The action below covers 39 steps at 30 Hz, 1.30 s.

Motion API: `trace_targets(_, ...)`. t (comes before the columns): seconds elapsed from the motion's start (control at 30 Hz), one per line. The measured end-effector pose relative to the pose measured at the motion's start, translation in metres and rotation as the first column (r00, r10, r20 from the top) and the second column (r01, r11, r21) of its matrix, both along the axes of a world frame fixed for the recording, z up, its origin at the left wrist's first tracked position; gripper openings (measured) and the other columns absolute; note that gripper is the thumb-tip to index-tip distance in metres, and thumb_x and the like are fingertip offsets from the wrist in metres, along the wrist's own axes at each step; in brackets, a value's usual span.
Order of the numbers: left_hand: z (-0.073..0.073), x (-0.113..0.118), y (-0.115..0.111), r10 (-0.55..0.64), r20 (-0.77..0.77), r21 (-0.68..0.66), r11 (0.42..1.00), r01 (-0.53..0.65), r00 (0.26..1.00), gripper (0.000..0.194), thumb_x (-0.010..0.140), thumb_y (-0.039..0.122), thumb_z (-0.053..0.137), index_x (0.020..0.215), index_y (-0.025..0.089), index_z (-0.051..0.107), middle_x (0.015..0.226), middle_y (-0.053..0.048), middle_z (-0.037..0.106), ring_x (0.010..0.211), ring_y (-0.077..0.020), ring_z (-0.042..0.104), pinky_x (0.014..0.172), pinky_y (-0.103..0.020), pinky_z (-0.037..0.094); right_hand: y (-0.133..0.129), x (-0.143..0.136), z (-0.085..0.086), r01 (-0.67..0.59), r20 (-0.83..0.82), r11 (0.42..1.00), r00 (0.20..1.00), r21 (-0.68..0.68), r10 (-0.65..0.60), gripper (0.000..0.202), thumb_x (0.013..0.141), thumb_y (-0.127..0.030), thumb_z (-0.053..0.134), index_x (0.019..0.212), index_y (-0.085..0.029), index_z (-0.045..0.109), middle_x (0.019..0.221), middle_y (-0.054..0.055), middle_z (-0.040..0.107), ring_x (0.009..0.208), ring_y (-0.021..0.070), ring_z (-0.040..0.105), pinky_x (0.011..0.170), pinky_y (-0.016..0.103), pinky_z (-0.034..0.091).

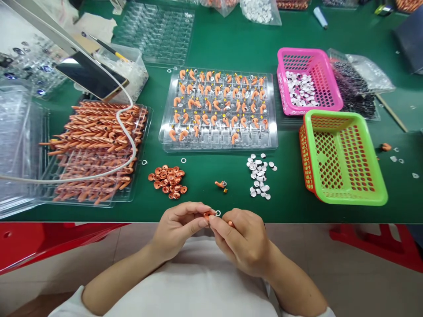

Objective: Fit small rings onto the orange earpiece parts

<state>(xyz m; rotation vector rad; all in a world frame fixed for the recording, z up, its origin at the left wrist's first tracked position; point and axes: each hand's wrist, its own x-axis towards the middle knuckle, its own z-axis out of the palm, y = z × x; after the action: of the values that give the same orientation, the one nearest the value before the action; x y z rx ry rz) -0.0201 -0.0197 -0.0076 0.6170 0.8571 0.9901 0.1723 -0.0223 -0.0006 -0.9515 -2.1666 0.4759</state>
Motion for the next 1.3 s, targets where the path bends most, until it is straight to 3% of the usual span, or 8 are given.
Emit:
trace_targets(0.3, -0.0037, 0.0001, -0.0023, 0.01, -0.295, 0.172, 0.984, 0.042, 0.955, 0.015, 0.081, 0.016, 0.073, 0.096, 0.018, 0.076, 0.089, -0.006, 0.075, 0.082, -0.0169, 0.071, 0.075, -0.025, 0.06, -0.0003, -0.0009, -0.0036, 0.022, 0.056, 0.998, 0.998, 0.058, -0.026, 0.039, 0.084, -0.002, 0.063, 0.121, -0.011, 0.058, 0.077, 0.004, 0.061, 0.063, 0.0123, 0.058, 0.054, 0.025, 0.047)
trace_targets(0.5, -0.0057, -0.0009, -0.0023, 0.05, -0.39, 0.274, 0.96, 0.064, 0.92, 0.014, 0.082, 0.017, 0.072, 0.096, 0.018, 0.076, 0.087, -0.007, 0.075, 0.078, -0.0169, 0.07, 0.07, -0.025, 0.057, 0.0003, -0.0046, -0.0026, 0.043, 0.066, 0.997, 0.997, 0.071, -0.048, 0.041, 0.085, -0.003, 0.06, 0.124, -0.014, 0.056, 0.075, 0.002, 0.061, 0.062, 0.0122, 0.058, 0.053, 0.025, 0.048)
trace_targets(1.3, -0.005, -0.0003, -0.0006, 0.09, -0.433, 0.332, 0.941, 0.066, 0.897, 0.014, 0.081, 0.015, 0.073, 0.094, 0.02, 0.076, 0.087, -0.006, 0.076, 0.077, -0.0172, 0.071, 0.07, -0.026, 0.058, -0.0031, -0.0069, -0.0031, 0.07, 0.054, 0.997, 0.996, 0.037, -0.072, 0.036, 0.085, -0.004, 0.059, 0.12, -0.013, 0.057, 0.076, 0.003, 0.061, 0.063, 0.0125, 0.059, 0.054, 0.024, 0.049)
